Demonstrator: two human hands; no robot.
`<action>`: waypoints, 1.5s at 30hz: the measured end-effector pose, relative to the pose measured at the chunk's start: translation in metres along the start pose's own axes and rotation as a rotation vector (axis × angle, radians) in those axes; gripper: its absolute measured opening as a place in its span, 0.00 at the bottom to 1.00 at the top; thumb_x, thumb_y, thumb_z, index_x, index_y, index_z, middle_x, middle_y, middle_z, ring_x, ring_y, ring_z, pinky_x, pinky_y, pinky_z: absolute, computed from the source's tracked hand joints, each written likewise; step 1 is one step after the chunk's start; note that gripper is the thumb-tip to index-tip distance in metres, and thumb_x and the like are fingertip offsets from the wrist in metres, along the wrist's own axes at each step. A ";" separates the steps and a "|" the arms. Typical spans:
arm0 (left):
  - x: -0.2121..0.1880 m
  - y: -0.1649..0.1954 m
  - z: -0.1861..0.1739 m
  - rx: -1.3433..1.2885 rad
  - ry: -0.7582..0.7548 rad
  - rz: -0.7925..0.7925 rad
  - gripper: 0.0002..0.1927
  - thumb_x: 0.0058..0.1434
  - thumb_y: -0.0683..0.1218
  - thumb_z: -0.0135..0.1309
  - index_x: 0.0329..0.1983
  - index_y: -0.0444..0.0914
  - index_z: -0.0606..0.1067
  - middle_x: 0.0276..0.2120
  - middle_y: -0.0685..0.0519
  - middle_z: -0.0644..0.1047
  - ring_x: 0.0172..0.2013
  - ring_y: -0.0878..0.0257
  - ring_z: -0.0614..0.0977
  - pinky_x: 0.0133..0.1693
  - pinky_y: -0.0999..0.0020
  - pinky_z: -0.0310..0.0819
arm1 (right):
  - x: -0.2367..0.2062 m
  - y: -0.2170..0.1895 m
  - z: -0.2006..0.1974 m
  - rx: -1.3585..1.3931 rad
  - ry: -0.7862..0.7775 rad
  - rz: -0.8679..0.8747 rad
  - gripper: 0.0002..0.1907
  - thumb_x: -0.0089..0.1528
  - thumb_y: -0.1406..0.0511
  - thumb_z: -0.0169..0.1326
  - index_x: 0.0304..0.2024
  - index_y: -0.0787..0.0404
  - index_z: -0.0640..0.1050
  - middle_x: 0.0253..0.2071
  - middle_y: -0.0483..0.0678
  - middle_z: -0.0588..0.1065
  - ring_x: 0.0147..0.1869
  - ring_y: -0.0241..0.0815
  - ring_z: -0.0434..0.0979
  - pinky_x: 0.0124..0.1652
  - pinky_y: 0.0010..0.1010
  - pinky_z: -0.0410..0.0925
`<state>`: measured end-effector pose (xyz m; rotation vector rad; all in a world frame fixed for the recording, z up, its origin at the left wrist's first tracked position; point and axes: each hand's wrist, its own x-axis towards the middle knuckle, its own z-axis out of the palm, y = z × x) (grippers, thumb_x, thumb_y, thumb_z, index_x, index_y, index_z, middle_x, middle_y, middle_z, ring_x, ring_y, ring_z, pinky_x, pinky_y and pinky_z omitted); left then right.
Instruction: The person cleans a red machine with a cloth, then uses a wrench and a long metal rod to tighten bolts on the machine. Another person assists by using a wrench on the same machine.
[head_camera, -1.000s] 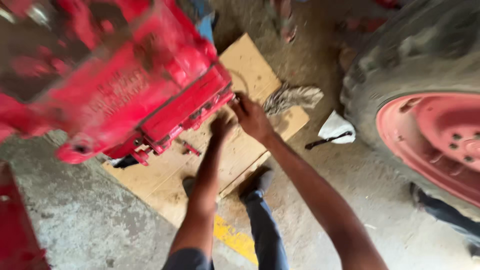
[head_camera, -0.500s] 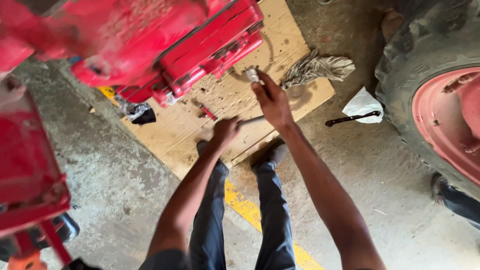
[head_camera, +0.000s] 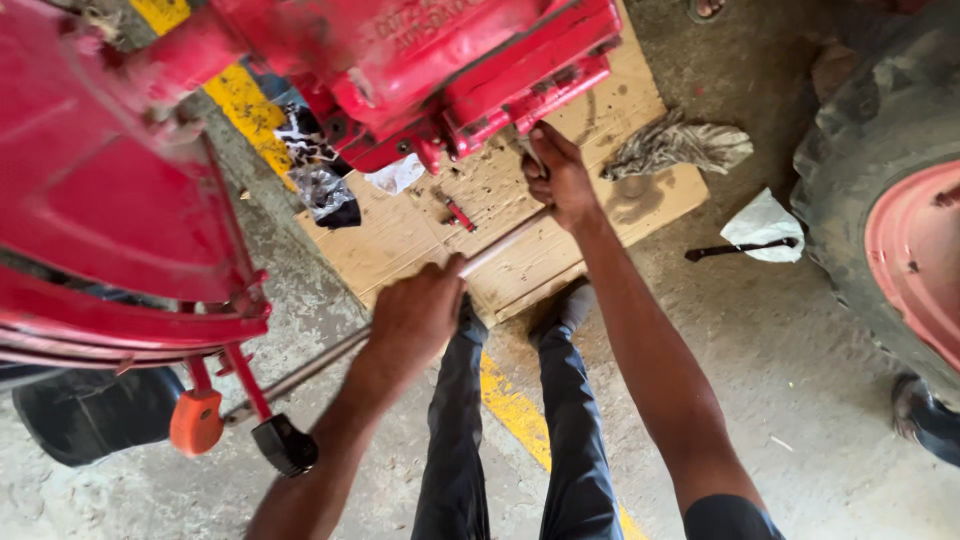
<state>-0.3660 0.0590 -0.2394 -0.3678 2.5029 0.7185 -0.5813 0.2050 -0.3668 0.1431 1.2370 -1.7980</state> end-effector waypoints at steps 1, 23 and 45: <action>-0.004 0.006 -0.001 -0.003 0.000 0.004 0.16 0.70 0.50 0.46 0.57 0.38 0.69 0.30 0.42 0.78 0.26 0.47 0.83 0.29 0.50 0.78 | 0.002 0.000 -0.003 0.025 -0.038 -0.022 0.09 0.74 0.57 0.47 0.49 0.53 0.72 0.24 0.40 0.65 0.19 0.28 0.52 0.18 0.22 0.48; 0.180 -0.007 0.090 0.068 0.545 -0.368 0.19 0.60 0.61 0.53 0.44 0.43 0.77 0.38 0.46 0.81 0.41 0.44 0.82 0.41 0.31 0.72 | -0.006 -0.065 0.055 -0.297 0.049 -0.062 0.11 0.72 0.59 0.51 0.50 0.58 0.74 0.26 0.36 0.66 0.24 0.25 0.56 0.21 0.20 0.52; 0.193 0.254 0.015 -2.832 -0.013 0.341 0.18 0.71 0.58 0.51 0.35 0.42 0.78 0.30 0.51 0.80 0.29 0.57 0.80 0.33 0.61 0.77 | -0.205 -0.163 0.000 -0.393 0.476 -0.735 0.14 0.70 0.73 0.49 0.58 0.66 0.74 0.49 0.52 0.78 0.49 0.42 0.81 0.47 0.32 0.75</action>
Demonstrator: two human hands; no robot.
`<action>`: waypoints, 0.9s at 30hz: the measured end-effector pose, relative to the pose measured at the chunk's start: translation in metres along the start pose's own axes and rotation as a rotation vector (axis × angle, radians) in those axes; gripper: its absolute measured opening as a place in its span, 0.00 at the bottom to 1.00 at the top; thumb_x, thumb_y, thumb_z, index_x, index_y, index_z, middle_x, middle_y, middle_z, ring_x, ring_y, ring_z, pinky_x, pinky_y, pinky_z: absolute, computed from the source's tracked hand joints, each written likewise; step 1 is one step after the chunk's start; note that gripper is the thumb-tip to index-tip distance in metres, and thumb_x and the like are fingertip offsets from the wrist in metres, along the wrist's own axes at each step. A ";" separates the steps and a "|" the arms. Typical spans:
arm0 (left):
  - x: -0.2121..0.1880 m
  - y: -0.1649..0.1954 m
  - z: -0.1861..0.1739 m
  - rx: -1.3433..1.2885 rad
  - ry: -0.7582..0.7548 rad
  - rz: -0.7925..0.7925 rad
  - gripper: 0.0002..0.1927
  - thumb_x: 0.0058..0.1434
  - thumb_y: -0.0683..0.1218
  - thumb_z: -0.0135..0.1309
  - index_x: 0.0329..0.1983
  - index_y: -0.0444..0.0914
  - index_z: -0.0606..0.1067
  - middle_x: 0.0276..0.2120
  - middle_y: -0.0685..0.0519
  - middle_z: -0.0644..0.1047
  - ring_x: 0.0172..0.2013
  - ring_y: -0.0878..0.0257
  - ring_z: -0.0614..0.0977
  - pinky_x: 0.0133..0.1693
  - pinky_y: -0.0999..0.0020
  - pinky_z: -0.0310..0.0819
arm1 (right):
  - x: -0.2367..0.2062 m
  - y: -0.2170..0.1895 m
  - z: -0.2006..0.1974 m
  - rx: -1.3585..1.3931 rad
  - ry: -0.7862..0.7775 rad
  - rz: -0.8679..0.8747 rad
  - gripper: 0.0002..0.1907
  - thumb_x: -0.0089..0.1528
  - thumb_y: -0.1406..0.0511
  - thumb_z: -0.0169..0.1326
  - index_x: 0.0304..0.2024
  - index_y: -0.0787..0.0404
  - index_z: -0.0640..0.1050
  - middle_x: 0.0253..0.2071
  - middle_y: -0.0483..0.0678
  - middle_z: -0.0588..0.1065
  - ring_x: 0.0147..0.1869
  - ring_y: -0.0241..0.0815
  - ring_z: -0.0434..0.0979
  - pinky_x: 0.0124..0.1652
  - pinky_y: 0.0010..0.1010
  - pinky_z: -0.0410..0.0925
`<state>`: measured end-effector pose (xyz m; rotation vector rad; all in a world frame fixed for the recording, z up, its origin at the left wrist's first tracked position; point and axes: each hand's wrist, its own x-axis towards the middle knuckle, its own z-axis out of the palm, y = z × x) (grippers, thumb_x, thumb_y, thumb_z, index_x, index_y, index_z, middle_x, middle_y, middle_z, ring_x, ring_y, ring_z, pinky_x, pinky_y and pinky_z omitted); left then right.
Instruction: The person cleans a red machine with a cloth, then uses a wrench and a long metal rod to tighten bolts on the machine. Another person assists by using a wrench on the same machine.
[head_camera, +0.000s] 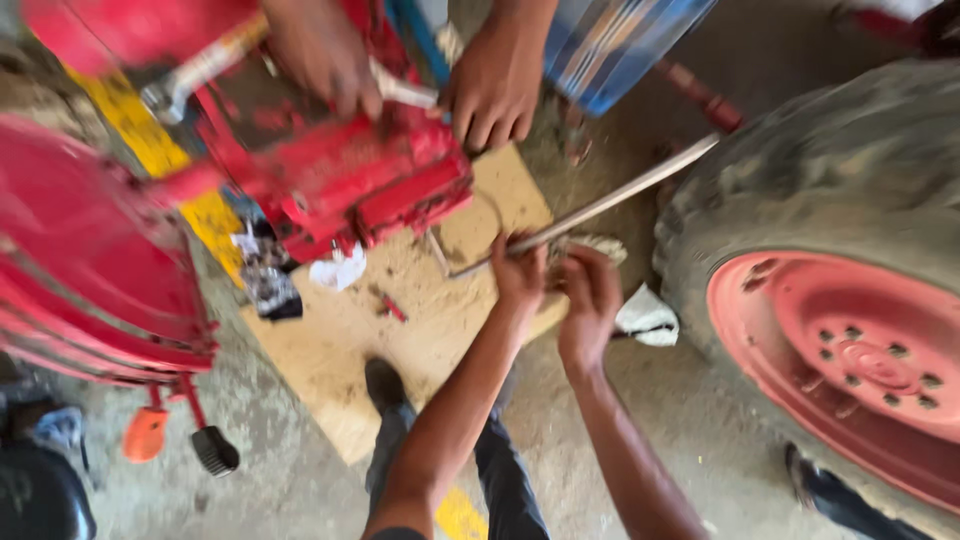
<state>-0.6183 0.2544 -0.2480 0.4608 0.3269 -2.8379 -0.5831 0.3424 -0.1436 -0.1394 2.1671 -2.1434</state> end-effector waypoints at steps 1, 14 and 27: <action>-0.008 0.003 0.009 -0.079 -0.262 -0.014 0.17 0.74 0.56 0.52 0.33 0.44 0.77 0.25 0.53 0.78 0.24 0.59 0.78 0.26 0.65 0.75 | -0.002 -0.005 -0.010 0.112 0.190 -0.031 0.11 0.71 0.73 0.52 0.57 0.65 0.72 0.48 0.50 0.74 0.46 0.40 0.78 0.43 0.33 0.73; -0.118 0.079 0.084 0.426 -0.006 0.098 0.12 0.69 0.56 0.45 0.42 0.48 0.76 0.34 0.57 0.76 0.35 0.64 0.79 0.41 0.64 0.76 | -0.052 -0.081 0.115 -0.223 -0.693 -0.208 0.22 0.56 0.76 0.47 0.52 0.63 0.79 0.41 0.54 0.80 0.45 0.40 0.78 0.47 0.31 0.70; -0.181 0.055 0.119 0.739 0.265 0.015 0.21 0.59 0.64 0.55 0.49 0.49 0.75 0.36 0.62 0.75 0.36 0.62 0.79 0.43 0.52 0.81 | -0.057 -0.098 0.117 -0.411 -0.451 0.053 0.13 0.71 0.60 0.55 0.44 0.66 0.78 0.27 0.52 0.67 0.32 0.38 0.62 0.33 0.34 0.64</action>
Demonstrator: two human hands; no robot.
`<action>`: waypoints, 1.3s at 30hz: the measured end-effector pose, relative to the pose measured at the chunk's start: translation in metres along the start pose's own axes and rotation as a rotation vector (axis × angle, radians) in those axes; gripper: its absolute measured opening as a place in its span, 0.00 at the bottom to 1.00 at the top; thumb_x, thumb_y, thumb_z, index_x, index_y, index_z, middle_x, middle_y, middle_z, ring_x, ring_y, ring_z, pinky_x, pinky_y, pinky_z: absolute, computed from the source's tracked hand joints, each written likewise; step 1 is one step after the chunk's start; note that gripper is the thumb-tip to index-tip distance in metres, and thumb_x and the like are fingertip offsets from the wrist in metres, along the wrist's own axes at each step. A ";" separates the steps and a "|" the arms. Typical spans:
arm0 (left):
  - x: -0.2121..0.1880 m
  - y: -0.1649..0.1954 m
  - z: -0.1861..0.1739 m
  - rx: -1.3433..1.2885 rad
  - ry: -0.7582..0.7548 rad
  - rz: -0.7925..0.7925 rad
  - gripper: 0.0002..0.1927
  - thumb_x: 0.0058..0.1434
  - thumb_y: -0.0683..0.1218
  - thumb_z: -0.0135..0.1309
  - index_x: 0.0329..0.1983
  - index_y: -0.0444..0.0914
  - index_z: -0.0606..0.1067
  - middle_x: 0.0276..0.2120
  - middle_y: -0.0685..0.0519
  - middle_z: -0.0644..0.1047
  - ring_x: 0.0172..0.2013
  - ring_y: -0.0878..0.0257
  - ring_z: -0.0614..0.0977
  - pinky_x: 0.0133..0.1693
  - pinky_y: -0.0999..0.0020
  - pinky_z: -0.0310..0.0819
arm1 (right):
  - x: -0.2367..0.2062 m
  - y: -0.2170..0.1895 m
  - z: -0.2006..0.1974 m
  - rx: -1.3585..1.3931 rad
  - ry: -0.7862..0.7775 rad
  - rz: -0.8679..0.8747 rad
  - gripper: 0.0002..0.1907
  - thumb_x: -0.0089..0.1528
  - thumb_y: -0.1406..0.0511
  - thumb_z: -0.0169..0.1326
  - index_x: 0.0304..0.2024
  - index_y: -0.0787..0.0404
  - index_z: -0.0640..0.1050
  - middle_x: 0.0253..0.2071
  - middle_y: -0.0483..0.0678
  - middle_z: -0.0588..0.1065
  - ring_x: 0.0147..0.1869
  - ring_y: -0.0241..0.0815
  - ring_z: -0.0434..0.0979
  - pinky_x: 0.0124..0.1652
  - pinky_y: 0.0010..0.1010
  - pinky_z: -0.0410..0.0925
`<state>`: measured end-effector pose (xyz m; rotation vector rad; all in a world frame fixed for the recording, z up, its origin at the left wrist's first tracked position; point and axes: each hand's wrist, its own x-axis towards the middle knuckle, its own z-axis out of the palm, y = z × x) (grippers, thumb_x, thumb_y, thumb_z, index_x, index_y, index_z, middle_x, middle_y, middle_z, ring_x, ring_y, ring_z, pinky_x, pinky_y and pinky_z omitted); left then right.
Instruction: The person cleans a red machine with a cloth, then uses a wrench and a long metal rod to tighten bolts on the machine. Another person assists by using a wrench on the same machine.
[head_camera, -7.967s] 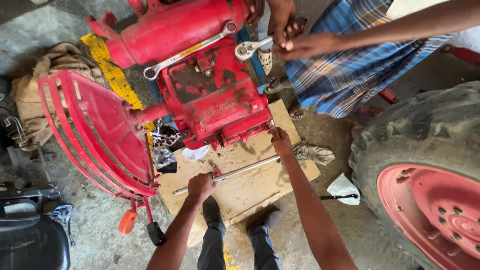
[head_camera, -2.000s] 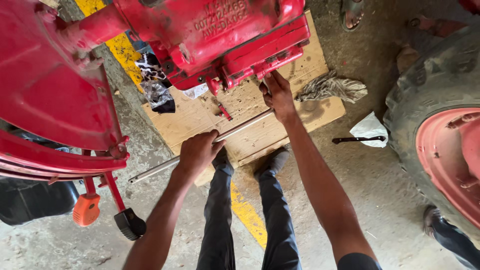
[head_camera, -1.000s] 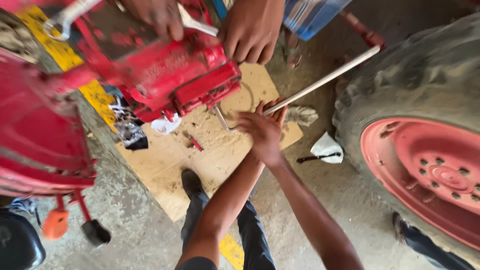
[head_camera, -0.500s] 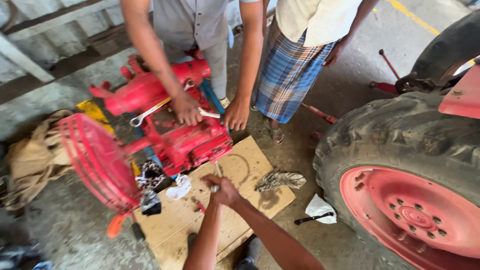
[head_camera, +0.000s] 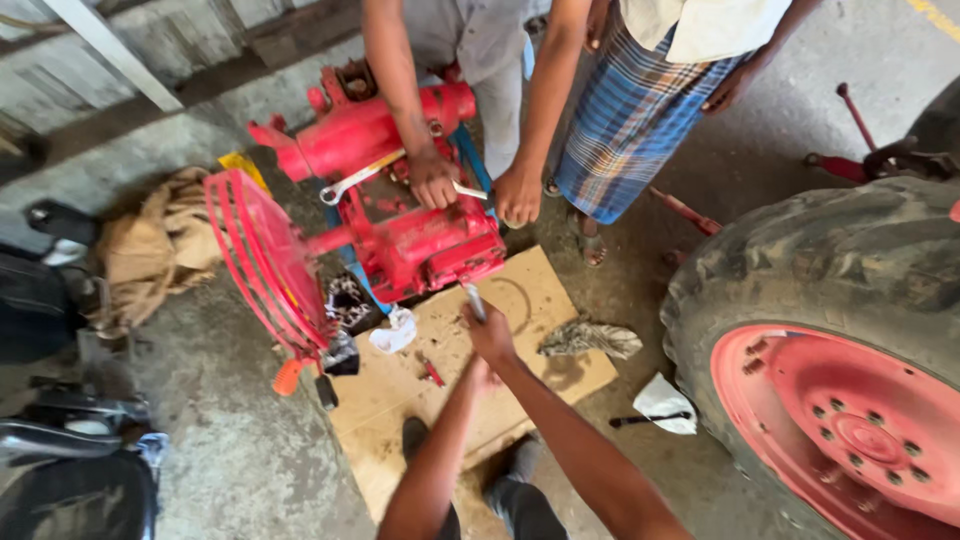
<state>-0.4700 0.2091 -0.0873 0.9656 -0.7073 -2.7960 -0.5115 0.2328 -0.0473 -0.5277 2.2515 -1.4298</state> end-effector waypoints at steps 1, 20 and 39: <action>-0.013 -0.007 -0.002 0.104 0.073 -0.064 0.22 0.58 0.64 0.56 0.49 0.49 0.74 0.36 0.62 0.75 0.36 0.62 0.79 0.43 0.51 0.81 | -0.006 0.006 -0.004 0.026 -0.013 0.041 0.14 0.72 0.60 0.55 0.43 0.67 0.78 0.26 0.49 0.66 0.32 0.36 0.61 0.31 0.34 0.63; -0.156 -0.087 0.036 -0.122 0.331 0.160 0.17 0.68 0.62 0.47 0.41 0.45 0.68 0.20 0.58 0.64 0.15 0.68 0.61 0.16 0.71 0.52 | -0.185 -0.059 -0.182 0.934 0.094 -0.232 0.19 0.69 0.59 0.44 0.60 0.59 0.69 0.26 0.42 0.65 0.24 0.32 0.61 0.24 0.25 0.57; -0.298 -0.076 -0.026 -0.214 0.409 0.488 0.15 0.71 0.59 0.46 0.44 0.43 0.68 0.21 0.58 0.67 0.18 0.67 0.64 0.21 0.69 0.61 | -0.333 -0.067 -0.077 0.830 -0.138 -0.128 0.18 0.75 0.54 0.44 0.36 0.58 0.65 0.25 0.36 0.59 0.24 0.26 0.54 0.23 0.21 0.52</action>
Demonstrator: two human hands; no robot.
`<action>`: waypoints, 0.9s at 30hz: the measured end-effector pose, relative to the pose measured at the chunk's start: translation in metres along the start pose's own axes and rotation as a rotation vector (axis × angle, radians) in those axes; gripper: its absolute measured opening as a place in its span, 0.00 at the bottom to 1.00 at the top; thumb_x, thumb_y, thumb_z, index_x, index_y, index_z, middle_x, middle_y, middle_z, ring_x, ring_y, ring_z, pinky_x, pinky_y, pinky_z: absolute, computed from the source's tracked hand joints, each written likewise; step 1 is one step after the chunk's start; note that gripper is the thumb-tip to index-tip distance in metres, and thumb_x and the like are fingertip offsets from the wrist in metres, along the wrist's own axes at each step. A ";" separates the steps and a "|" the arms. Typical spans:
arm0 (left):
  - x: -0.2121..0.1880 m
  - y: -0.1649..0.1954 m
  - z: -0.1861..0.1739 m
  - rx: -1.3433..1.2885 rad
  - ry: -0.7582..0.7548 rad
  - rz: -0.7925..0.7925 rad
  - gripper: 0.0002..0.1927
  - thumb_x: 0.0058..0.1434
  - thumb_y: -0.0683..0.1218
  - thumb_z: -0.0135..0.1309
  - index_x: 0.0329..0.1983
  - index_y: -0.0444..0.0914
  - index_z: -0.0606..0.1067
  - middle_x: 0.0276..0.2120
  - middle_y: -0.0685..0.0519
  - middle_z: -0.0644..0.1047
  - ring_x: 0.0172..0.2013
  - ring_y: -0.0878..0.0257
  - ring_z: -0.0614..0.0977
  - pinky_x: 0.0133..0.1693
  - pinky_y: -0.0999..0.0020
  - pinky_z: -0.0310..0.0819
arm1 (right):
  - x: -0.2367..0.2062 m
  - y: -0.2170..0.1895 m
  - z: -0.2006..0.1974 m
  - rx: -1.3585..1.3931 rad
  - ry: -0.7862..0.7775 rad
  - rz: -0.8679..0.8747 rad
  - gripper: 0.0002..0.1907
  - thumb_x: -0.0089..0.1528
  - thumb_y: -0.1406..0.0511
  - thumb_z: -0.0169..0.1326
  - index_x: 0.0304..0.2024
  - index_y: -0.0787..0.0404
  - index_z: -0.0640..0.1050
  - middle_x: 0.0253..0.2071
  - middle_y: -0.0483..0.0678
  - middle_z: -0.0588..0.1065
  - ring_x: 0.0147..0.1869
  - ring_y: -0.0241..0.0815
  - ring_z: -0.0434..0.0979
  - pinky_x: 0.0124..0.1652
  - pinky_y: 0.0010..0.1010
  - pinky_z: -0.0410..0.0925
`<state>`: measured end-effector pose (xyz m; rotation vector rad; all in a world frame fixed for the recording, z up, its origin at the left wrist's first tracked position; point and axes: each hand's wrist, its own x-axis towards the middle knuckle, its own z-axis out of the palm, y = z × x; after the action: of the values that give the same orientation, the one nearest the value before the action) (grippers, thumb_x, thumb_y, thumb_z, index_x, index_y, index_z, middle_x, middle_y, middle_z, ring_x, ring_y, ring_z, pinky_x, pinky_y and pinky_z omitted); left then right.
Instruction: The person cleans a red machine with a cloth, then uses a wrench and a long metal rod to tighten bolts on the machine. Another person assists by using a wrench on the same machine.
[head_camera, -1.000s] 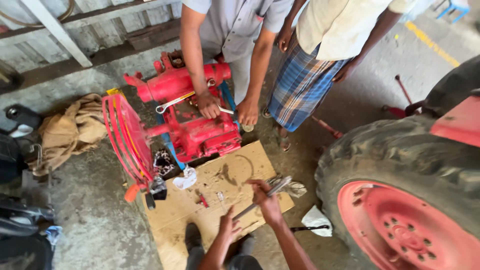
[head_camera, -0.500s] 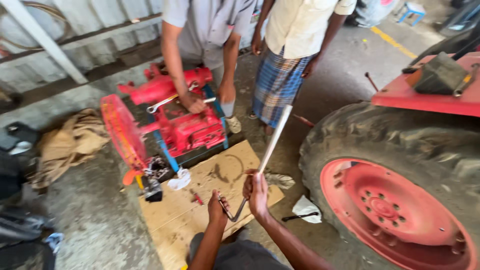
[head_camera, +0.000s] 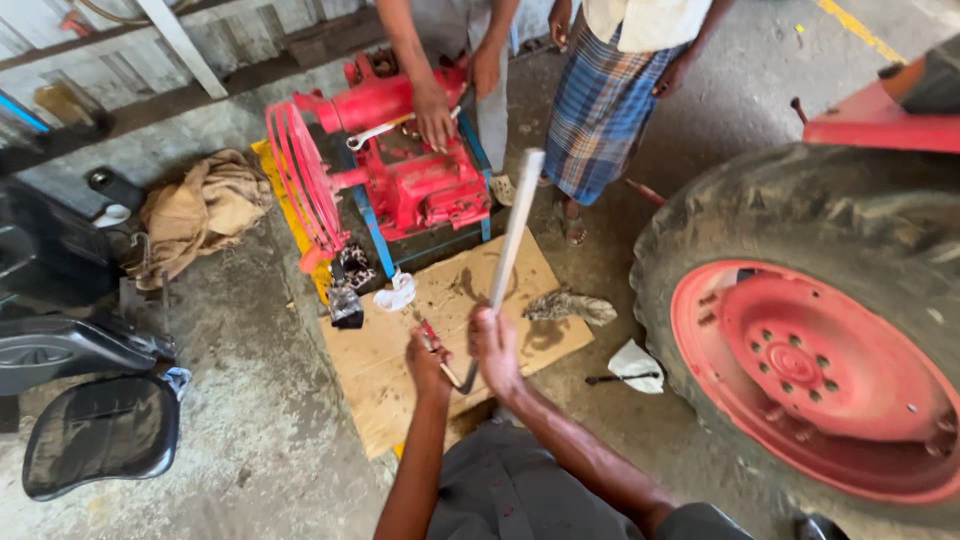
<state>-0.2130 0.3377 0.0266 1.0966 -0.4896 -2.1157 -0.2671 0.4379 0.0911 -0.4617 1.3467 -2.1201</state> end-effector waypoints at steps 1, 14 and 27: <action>-0.003 0.004 -0.010 0.012 0.006 0.025 0.17 0.72 0.59 0.46 0.44 0.42 0.69 0.22 0.57 0.67 0.19 0.67 0.65 0.21 0.69 0.62 | -0.010 0.003 0.008 -0.038 -0.017 -0.019 0.17 0.74 0.53 0.43 0.37 0.58 0.66 0.26 0.36 0.60 0.25 0.26 0.56 0.24 0.22 0.54; -0.019 0.045 -0.043 0.064 -0.007 -0.136 0.13 0.62 0.56 0.60 0.36 0.45 0.74 0.18 0.61 0.63 0.16 0.68 0.65 0.19 0.72 0.56 | -0.072 0.005 0.049 -0.364 -0.141 -0.111 0.19 0.74 0.53 0.41 0.38 0.60 0.70 0.24 0.35 0.59 0.26 0.27 0.55 0.24 0.24 0.52; 0.030 0.231 -0.128 -0.009 -0.137 0.378 0.21 0.64 0.60 0.59 0.55 0.48 0.78 0.31 0.57 0.69 0.23 0.70 0.66 0.24 0.75 0.62 | -0.110 -0.053 0.016 -1.031 -0.111 -0.001 0.16 0.71 0.55 0.47 0.45 0.61 0.74 0.22 0.52 0.71 0.24 0.43 0.70 0.26 0.41 0.66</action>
<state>-0.0258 0.1548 0.0753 0.7846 -0.6932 -1.8613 -0.1884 0.5132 0.1476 -0.9410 2.2856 -1.2140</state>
